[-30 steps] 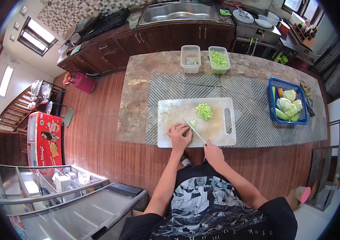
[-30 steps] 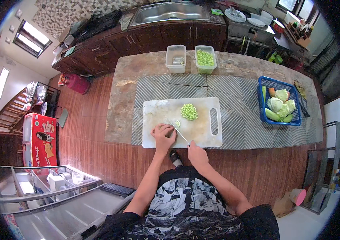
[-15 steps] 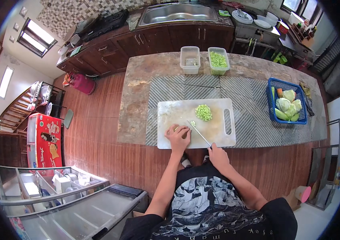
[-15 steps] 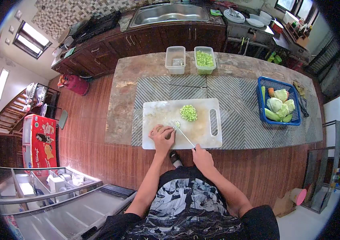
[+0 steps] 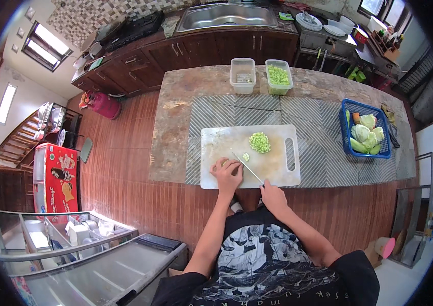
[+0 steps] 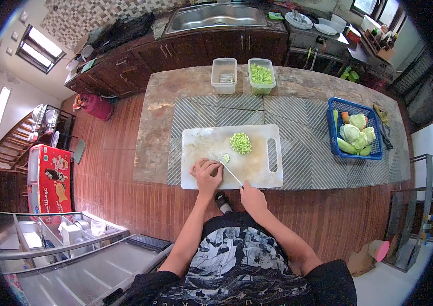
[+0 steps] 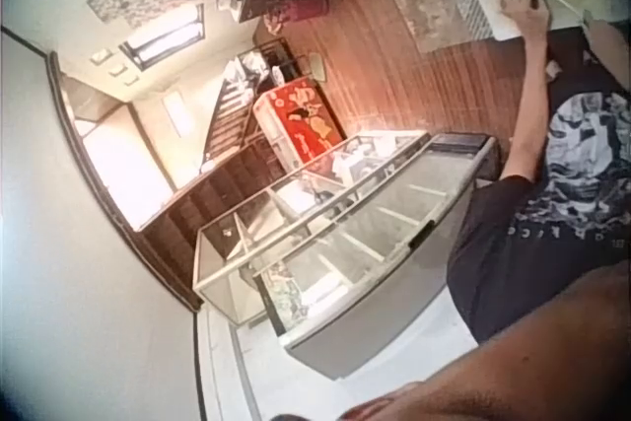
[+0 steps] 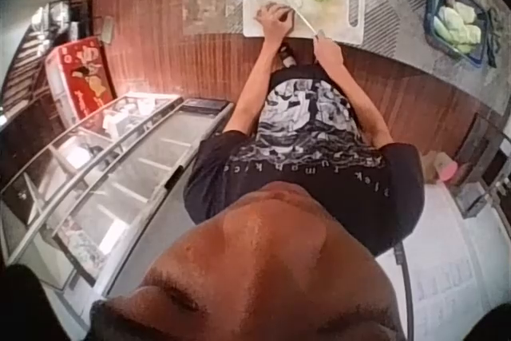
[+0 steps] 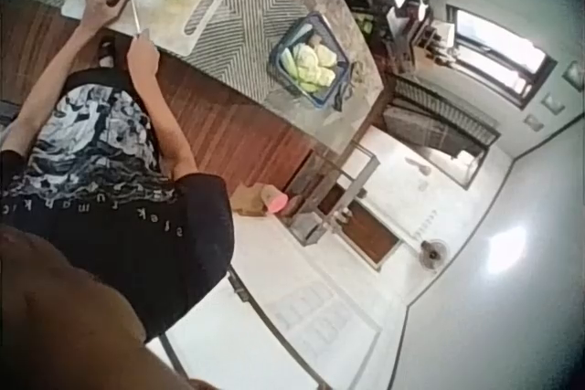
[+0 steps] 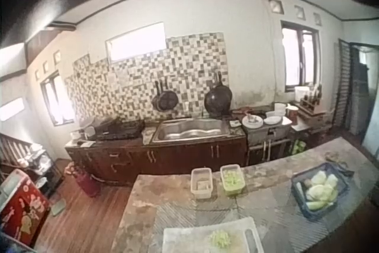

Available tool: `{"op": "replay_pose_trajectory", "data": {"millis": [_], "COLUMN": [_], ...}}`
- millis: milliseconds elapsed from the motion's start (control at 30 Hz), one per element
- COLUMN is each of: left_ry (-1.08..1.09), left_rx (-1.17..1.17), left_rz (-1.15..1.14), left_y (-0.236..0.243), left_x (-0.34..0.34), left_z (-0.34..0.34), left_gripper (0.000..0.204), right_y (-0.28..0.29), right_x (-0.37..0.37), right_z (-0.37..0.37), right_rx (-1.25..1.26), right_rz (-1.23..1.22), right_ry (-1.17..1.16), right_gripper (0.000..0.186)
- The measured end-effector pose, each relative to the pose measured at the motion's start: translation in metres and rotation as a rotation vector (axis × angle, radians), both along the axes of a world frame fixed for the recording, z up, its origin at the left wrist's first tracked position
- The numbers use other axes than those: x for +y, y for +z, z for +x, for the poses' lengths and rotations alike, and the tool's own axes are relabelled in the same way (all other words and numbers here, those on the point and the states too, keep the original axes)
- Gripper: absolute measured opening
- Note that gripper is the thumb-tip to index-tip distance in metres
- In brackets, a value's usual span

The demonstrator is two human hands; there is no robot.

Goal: Chopping a green vegetable on a white cutting board using a kitchen knife.

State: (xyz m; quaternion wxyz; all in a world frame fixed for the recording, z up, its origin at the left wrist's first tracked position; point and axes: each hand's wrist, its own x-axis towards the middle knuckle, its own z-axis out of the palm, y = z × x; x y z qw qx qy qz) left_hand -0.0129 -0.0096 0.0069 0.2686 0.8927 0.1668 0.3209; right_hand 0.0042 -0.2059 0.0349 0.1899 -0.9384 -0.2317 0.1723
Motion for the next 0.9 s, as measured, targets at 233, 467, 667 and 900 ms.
{"op": "replay_pose_trajectory", "data": {"millis": [233,467,667,900], "left_ry": [0.012,0.027,0.039,0.013], "left_rx": [-0.012,0.013,-0.001,0.001], "left_rz": [0.026,0.011,0.004,0.01], "left_y": [-0.004,-0.003,-0.007,-0.009], "left_x": [0.001,0.0,0.001,0.003], "left_z": [-0.001,-0.001,-0.002,-0.002], "left_gripper": [0.011,0.009,0.011,0.011], "right_y": [0.001,0.002,0.012,0.008], "right_x": [0.0,-0.022,-0.024,-0.017], "right_z": [-0.004,-0.007,-0.009,-0.008], "right_rx": [0.024,-0.003,0.005,-0.024], "right_rz": [0.004,-0.008,0.018,-0.002], "right_ry": [-0.006,-0.038,-0.015,0.014], "right_gripper": [0.029,0.03,0.029,0.028]}}
